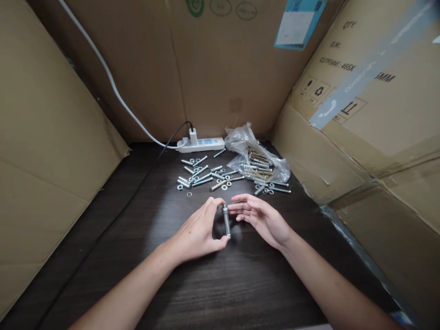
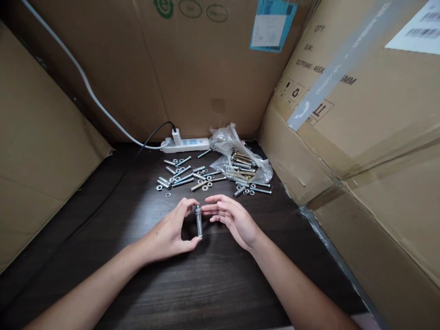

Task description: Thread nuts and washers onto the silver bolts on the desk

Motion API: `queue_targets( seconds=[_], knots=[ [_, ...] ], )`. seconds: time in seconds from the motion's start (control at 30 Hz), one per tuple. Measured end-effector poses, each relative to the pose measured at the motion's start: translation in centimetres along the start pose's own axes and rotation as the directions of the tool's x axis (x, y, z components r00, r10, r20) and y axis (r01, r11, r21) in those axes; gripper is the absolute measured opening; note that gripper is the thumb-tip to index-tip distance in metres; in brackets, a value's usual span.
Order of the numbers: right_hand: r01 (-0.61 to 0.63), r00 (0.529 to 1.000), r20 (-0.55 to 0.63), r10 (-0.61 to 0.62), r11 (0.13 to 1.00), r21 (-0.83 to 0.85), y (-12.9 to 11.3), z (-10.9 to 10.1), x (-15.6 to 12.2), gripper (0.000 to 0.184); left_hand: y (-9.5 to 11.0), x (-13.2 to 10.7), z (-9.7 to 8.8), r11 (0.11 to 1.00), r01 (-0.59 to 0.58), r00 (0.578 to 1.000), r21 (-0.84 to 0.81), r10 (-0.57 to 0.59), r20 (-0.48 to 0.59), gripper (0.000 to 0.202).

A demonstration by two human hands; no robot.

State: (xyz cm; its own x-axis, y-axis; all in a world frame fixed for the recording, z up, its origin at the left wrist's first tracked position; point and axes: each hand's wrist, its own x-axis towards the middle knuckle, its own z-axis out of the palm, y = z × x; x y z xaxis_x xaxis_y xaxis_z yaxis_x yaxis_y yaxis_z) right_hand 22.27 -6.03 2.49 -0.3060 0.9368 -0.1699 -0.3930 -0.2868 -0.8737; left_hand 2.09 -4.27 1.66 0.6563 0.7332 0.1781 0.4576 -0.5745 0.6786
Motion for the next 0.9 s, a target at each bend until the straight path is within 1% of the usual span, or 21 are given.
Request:
queue_targets(
  seconds=[0.1,0.17,0.27,0.33,0.5,0.6,0.67,0.77,0.83,0.9],
  knots=[
    [0.043,0.999,-0.034,-0.042,0.999,0.018,0.2,0.2,0.1,0.020,0.1,0.0,0.0,1.000,0.007,1.000,0.012,-0.007,0.016,0.059],
    [0.035,0.999,-0.038,-0.034,0.999,0.034,0.4,0.4,0.0,0.018,0.3,0.0,0.0,1.000,-0.003,1.000,0.016,0.002,0.029,0.061],
    [-0.039,0.999,0.025,0.037,0.997,0.064,0.5,0.8,-0.2,0.023,0.5,0.1,0.0,0.999,-0.021,0.999,0.026,0.020,0.044,0.060],
    [-0.060,0.997,0.056,0.056,0.996,0.072,0.5,1.0,-0.3,0.028,0.5,0.1,0.0,0.999,-0.027,0.998,0.032,0.025,0.050,0.059],
    [-0.030,0.999,0.019,0.029,0.998,0.055,0.2,0.8,-0.4,0.029,0.4,0.0,-0.1,0.999,-0.023,0.999,0.027,0.022,0.032,0.062],
    [-0.007,0.999,-0.036,0.006,1.000,-0.021,0.6,0.8,-0.1,0.027,0.6,0.0,-0.1,0.999,-0.040,0.998,0.015,0.040,0.040,0.062],
    [0.016,0.998,-0.054,-0.021,0.995,-0.094,1.1,0.7,0.1,0.031,0.7,0.0,0.0,0.999,-0.051,0.997,0.014,0.050,0.052,0.060],
    [0.045,0.998,-0.028,-0.050,0.989,-0.143,1.5,0.6,0.3,0.033,1.0,-0.1,0.0,0.998,-0.069,0.996,0.011,0.068,0.066,0.060],
    [0.056,0.998,-0.014,-0.059,0.984,-0.169,1.6,0.6,0.3,0.031,1.2,-0.1,-0.1,0.997,-0.081,0.994,0.009,0.080,0.073,0.061],
    [0.067,0.997,-0.015,-0.072,0.971,-0.230,1.6,0.7,0.2,0.029,1.3,-0.1,-0.2,0.995,-0.095,0.992,0.013,0.094,0.081,0.061]
  ],
)
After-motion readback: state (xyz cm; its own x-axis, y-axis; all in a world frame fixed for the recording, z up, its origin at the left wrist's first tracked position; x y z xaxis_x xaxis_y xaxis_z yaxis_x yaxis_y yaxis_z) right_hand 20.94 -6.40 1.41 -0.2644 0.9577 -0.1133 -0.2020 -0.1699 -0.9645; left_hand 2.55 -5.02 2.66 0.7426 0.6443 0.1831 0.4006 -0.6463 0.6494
